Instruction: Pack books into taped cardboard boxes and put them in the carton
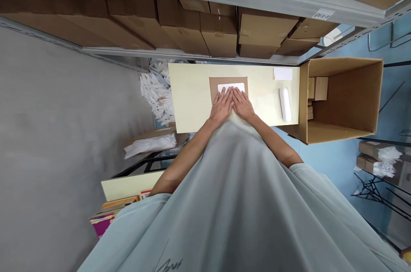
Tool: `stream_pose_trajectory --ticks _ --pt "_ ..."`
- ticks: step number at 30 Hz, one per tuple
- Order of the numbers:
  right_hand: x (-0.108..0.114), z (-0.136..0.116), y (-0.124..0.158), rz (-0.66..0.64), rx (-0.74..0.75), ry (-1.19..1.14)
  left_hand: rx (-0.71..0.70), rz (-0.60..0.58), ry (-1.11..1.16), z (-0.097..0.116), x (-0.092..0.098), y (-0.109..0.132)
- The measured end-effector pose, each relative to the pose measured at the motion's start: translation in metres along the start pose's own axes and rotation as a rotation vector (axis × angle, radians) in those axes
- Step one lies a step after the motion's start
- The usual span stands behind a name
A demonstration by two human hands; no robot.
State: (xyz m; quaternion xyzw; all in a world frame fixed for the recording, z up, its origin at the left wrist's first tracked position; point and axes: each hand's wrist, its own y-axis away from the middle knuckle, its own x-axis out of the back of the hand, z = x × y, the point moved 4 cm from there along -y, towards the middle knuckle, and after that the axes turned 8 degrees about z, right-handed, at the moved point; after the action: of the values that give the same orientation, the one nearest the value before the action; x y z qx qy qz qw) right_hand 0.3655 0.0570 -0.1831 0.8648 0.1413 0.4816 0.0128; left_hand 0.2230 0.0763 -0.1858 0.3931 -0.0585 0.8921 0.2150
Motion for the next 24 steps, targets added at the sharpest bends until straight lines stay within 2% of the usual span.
stream_pose_trajectory --ticks 2,5,9,13,16,21,24 --pt "0.003 0.004 -0.001 0.003 -0.025 -0.003 0.031 -0.024 -0.023 -0.002 0.001 0.006" --pt "0.005 0.009 -0.001 0.052 -0.127 -0.001 0.113 0.026 -0.045 -0.01 0.005 0.01" --pt "-0.003 0.009 -0.004 0.12 -0.206 0.006 0.167 0.068 -0.039 -0.013 0.0 0.001" --pt "-0.007 0.013 -0.014 0.171 -0.236 -0.002 0.154 0.047 -0.016 -0.014 -0.006 -0.012" --pt "-0.001 0.022 -0.019 0.166 -0.285 0.012 0.131 0.032 -0.047 -0.018 -0.003 -0.013" --pt "0.009 0.029 -0.01 0.223 -0.407 0.044 0.213 0.058 -0.099 -0.02 0.002 -0.009" --pt "0.01 0.032 -0.004 0.214 -0.422 0.02 0.165 0.023 -0.118 -0.019 0.006 -0.007"
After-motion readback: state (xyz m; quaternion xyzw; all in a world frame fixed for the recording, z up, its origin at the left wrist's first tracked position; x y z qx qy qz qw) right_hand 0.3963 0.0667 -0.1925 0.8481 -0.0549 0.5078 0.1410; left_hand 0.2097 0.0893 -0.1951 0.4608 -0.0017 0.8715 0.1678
